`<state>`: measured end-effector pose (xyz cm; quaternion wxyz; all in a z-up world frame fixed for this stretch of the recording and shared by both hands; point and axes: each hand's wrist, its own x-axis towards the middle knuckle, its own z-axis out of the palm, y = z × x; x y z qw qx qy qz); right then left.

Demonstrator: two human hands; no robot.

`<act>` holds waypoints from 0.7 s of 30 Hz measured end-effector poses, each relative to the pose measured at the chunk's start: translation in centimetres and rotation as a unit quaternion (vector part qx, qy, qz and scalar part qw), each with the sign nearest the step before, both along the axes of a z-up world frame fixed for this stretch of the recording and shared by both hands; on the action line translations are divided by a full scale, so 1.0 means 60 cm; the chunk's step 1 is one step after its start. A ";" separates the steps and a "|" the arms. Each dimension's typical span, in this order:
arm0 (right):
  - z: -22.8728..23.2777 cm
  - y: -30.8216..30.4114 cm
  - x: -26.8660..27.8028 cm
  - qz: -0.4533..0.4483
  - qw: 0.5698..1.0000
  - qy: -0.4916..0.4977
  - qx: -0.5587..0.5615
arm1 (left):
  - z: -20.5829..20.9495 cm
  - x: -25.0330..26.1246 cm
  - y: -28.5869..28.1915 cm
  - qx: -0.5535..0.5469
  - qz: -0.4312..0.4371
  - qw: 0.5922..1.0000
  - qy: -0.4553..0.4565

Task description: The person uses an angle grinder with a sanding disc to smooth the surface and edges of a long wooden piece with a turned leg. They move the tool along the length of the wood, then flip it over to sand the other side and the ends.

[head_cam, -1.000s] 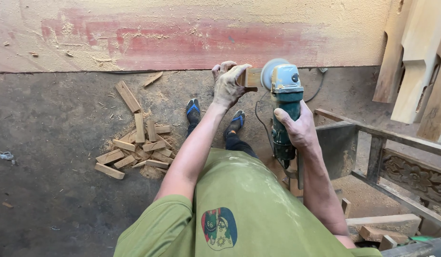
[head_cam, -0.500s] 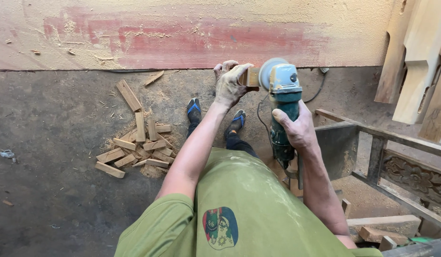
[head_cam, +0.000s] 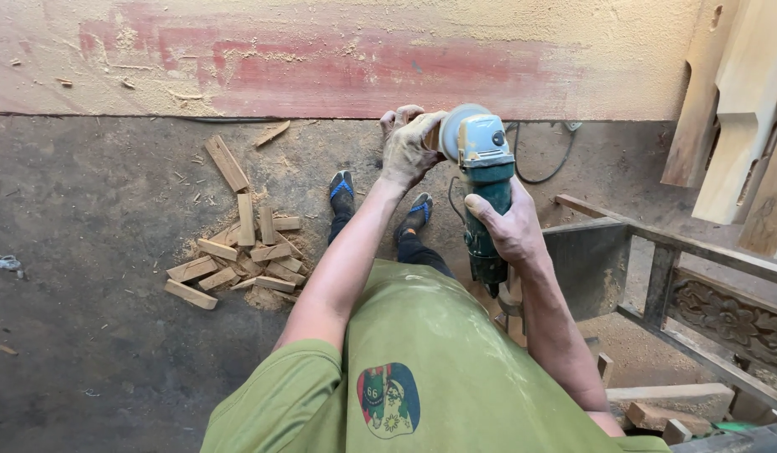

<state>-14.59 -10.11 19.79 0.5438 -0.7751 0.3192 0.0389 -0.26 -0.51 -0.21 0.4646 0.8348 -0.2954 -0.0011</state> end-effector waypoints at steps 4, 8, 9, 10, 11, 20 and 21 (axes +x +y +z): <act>-0.005 -0.014 -0.012 0.001 1.000 0.000 -0.005 | 0.022 0.003 0.004 0.005 -0.003 1.000 -0.002; -0.011 -0.029 -0.026 -0.013 1.000 -0.006 -0.010 | 0.009 0.004 0.008 0.006 -0.020 1.000 0.015; -0.012 -0.032 -0.029 -0.018 1.000 -0.009 -0.011 | 0.005 0.005 0.010 -0.001 -0.028 0.999 0.024; -0.003 -0.028 -0.028 -0.018 1.000 -0.008 -0.012 | 0.007 0.004 0.009 -0.002 -0.028 0.999 0.024; 0.004 -0.025 -0.025 -0.023 1.000 -0.012 -0.012 | 0.008 0.004 0.010 -0.004 -0.027 0.999 0.025; 0.023 0.012 -0.012 -0.002 1.000 0.003 0.000 | 0.002 -0.003 -0.001 0.006 -0.003 1.000 0.007; 0.028 0.022 -0.007 0.000 1.000 0.003 0.009 | -0.003 -0.002 -0.004 -0.003 -0.001 1.000 0.007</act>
